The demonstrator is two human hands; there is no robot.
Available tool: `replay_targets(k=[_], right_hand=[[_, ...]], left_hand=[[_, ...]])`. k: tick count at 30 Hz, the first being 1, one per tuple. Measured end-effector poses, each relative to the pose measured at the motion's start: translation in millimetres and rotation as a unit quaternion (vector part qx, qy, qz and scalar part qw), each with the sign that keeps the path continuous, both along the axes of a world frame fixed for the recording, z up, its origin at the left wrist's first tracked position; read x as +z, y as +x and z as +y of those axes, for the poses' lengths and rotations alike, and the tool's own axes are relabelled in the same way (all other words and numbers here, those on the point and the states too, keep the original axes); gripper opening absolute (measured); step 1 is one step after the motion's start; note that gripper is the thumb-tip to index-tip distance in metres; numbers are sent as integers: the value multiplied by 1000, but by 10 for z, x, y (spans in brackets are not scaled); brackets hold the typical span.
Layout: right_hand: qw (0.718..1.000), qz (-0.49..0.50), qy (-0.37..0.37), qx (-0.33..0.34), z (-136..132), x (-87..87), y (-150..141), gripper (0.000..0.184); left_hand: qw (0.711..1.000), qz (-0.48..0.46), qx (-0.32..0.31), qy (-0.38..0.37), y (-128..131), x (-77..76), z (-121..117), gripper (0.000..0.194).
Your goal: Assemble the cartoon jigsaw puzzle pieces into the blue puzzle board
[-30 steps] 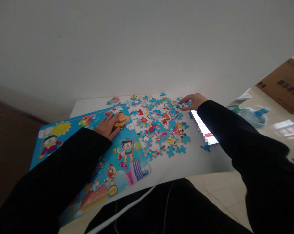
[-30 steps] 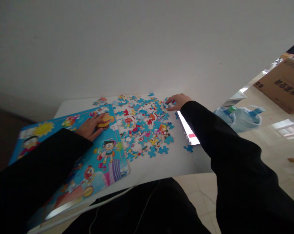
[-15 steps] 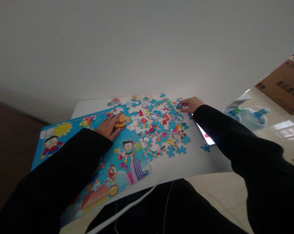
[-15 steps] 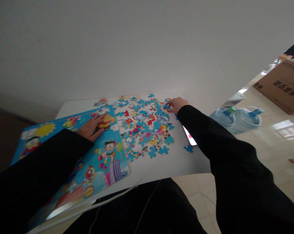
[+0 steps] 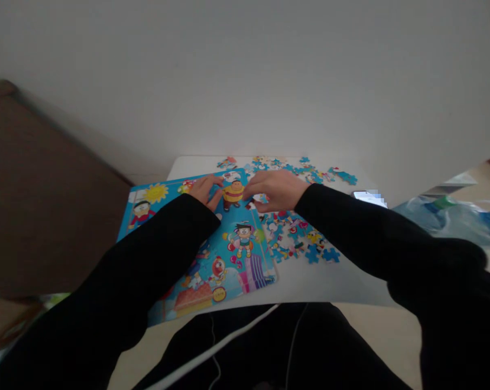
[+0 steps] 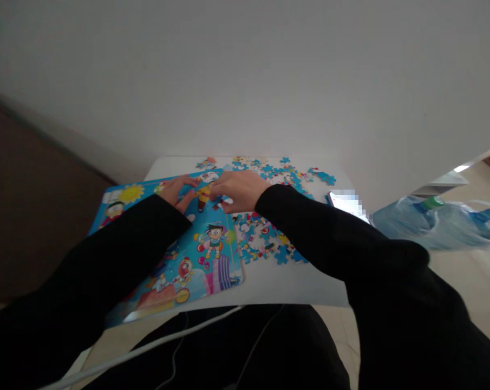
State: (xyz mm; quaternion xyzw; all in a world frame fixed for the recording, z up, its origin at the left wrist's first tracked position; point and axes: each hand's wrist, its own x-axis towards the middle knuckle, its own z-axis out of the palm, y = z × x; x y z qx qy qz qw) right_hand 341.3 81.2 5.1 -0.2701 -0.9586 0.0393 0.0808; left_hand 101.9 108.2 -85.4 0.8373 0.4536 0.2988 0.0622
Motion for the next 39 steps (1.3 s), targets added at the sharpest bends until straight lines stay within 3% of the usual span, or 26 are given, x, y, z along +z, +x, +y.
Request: replay_targets(k=[3,6,9,12,14,18,23,32,39], right_hand=[[999,12,10,32,94,-208,-370,32],[998,43,1,-53,133,-439,-482,32],[993,74,-15,-91,119,-639,-442,29],[990,115,-14,-78,100,-783,-388,28],[987,140,-14,-74,98,-838,-372,29],[983,164,-21,-75,105,-871,-360,31],[979,185,-51,-70,117,-867,-339,30],[975,197,-69,-79,125,-842,-341,28],[974,200,-78,-73,127,-829,-329,29]], left_hand=[[999,-7,43,1,-33,85,-47,18],[999,-6,50,-6,-60,174,-109,17],[998,25,-26,-50,-137,252,-113,17],[984,89,-124,-97,-271,284,-20,24],[972,130,-157,-120,-362,276,72,28],[961,141,-185,-147,-451,248,148,32],[986,102,-108,-81,-372,299,-45,27],[987,71,-104,-102,-285,368,-155,36],[988,47,-107,-103,-297,389,-159,31]])
